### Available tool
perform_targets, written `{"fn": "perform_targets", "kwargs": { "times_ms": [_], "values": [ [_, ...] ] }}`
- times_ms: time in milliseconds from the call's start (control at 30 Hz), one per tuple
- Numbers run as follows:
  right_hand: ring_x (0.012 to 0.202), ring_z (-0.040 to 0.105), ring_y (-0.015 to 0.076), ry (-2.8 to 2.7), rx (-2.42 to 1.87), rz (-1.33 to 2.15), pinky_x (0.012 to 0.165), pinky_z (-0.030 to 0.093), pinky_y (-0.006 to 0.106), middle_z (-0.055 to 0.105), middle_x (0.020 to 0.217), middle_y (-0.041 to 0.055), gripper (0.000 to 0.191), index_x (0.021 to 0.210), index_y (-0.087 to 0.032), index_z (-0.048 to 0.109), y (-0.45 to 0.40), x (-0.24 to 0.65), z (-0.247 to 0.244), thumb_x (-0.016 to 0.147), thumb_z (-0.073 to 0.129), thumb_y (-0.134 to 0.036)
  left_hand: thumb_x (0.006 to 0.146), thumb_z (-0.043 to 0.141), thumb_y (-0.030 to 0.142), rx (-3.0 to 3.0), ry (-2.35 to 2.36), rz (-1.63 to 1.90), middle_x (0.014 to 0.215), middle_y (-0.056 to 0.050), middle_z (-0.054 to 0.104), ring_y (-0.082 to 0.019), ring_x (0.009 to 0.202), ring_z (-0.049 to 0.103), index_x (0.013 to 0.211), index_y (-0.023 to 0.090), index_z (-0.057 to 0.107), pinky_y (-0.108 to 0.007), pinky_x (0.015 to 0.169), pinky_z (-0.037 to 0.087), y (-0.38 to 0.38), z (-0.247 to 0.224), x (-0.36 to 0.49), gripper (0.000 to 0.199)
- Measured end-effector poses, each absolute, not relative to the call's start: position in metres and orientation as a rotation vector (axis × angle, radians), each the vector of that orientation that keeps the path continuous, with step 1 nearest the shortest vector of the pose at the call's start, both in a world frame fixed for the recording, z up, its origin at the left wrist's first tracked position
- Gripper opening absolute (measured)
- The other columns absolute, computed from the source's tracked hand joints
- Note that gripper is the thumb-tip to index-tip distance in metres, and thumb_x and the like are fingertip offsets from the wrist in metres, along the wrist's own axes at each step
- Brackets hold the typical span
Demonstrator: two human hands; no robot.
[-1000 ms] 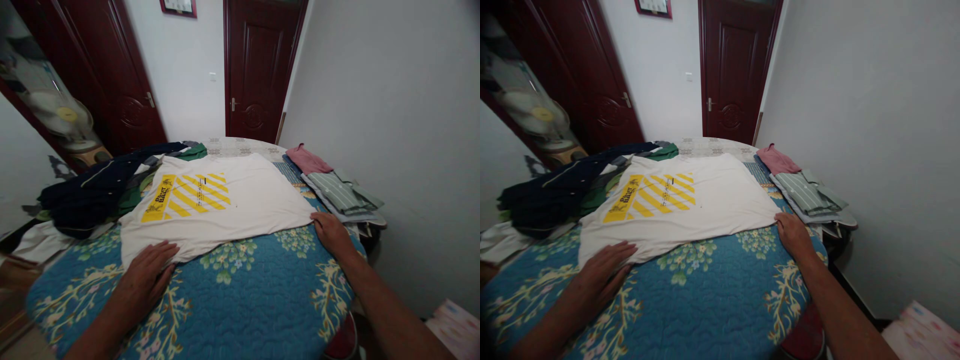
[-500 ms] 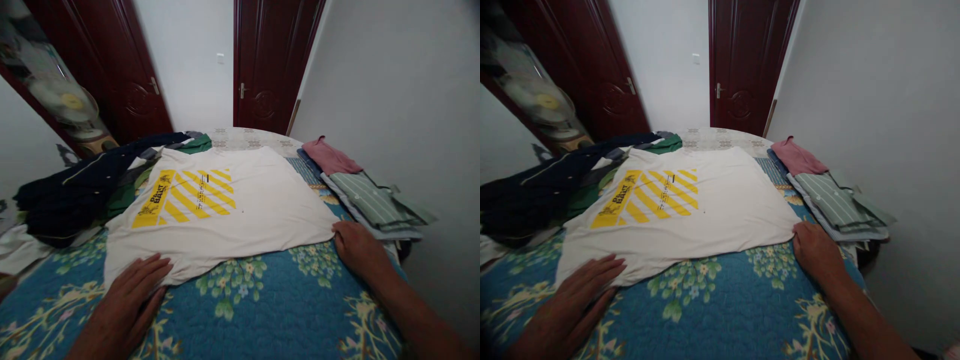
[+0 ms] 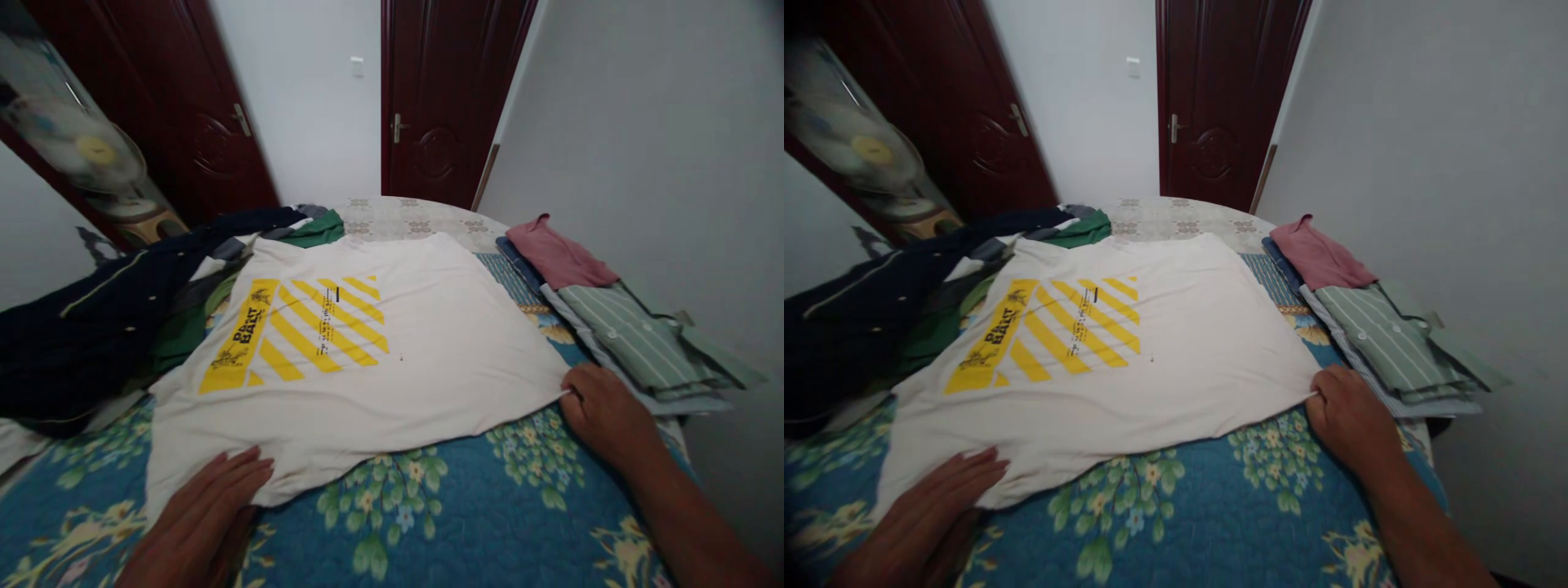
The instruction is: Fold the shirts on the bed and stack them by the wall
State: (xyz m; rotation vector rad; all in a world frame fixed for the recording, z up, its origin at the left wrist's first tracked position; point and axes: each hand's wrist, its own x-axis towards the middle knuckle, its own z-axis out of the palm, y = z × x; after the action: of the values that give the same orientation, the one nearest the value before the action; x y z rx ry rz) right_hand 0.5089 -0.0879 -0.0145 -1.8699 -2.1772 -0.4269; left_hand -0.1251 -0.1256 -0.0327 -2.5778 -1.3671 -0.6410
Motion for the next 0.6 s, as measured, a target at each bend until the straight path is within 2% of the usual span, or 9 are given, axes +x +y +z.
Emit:
{"fn": "perform_targets", "kwargs": {
  "times_ms": [100,300,600],
  "values": [
    [0.081,0.057,0.0258,-2.152,-1.804,-0.411,0.082,0.045,0.040,0.060,0.082,0.0066,0.005,0.082,-0.025,0.057,-0.093,0.514,-0.020,0.083,0.058,-0.020,0.102,0.054,0.031,-2.516,-1.373,-0.718,0.135,-0.006,0.073,-0.027,0.125,0.069,0.141,0.032,0.062,-0.044,0.108,0.058,-0.126,-0.027,-0.119,0.040],
    [0.088,0.063,0.0289,-2.162,-1.698,-0.380,0.085,0.049,0.044,0.066,0.091,0.0084,0.007,0.091,-0.025,0.061,-0.097,0.520,-0.028,0.085,0.059,-0.027,0.099,0.056,0.019,-2.568,-1.324,-0.668,0.129,-0.005,0.076,-0.026,0.126,0.068,0.136,0.028,0.064,-0.046,0.113,0.053,-0.128,-0.006,-0.101,0.038],
    [0.089,0.066,0.0326,-2.108,-1.753,-0.478,0.089,0.051,0.049,0.071,0.096,0.0138,0.014,0.094,-0.023,0.064,-0.092,0.524,-0.037,0.091,0.055,-0.033,0.100,0.056,0.015,-2.554,-1.379,-0.743,0.127,-0.007,0.076,-0.024,0.124,0.068,0.134,0.025,0.064,-0.043,0.114,0.052,-0.137,-0.007,-0.100,0.037]
  ]
}}
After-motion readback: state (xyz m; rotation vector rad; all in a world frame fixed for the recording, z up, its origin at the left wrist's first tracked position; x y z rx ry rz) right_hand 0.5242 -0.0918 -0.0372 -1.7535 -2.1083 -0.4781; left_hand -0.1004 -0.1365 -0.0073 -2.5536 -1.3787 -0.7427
